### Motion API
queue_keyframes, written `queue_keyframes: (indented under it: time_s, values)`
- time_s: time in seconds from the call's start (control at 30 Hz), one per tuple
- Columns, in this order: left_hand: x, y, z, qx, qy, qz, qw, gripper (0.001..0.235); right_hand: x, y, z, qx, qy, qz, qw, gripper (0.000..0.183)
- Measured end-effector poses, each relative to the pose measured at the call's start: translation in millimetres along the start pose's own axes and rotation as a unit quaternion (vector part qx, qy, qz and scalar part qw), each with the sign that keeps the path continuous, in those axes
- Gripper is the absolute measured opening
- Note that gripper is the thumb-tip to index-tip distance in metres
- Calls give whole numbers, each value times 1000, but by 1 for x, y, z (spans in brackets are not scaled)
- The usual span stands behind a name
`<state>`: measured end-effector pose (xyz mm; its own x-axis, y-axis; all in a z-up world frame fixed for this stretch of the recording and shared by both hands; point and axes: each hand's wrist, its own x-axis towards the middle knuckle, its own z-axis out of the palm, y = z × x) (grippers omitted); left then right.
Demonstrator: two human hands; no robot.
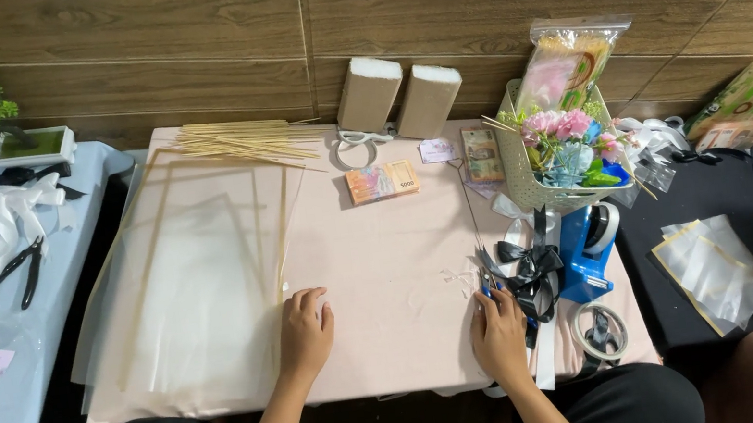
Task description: The person is sorting paper currency and inserting individual bills into clear plastic sleeves for a floral arrangement.
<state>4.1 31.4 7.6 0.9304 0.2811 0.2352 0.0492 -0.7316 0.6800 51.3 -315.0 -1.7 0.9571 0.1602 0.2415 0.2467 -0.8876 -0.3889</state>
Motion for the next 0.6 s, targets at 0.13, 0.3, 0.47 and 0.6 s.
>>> queue_keyframes:
  time_s: [0.13,0.3,0.47,0.6]
  values:
    - [14,-5,22,35,33,38,998,24,3,-11,-11,8,-15,18,1000,36]
    - [55,-14,57,-17,36,60,997,30,5,-17,-18,26,-47,61,997,42]
    - [138,-36,121,-36,25,-30,999,44,4,-17,-17,23,-44,58,997,42]
    - [207,-37,153,-90,15,-159,983,59,6,-15,-16,21,-57,78,995,43]
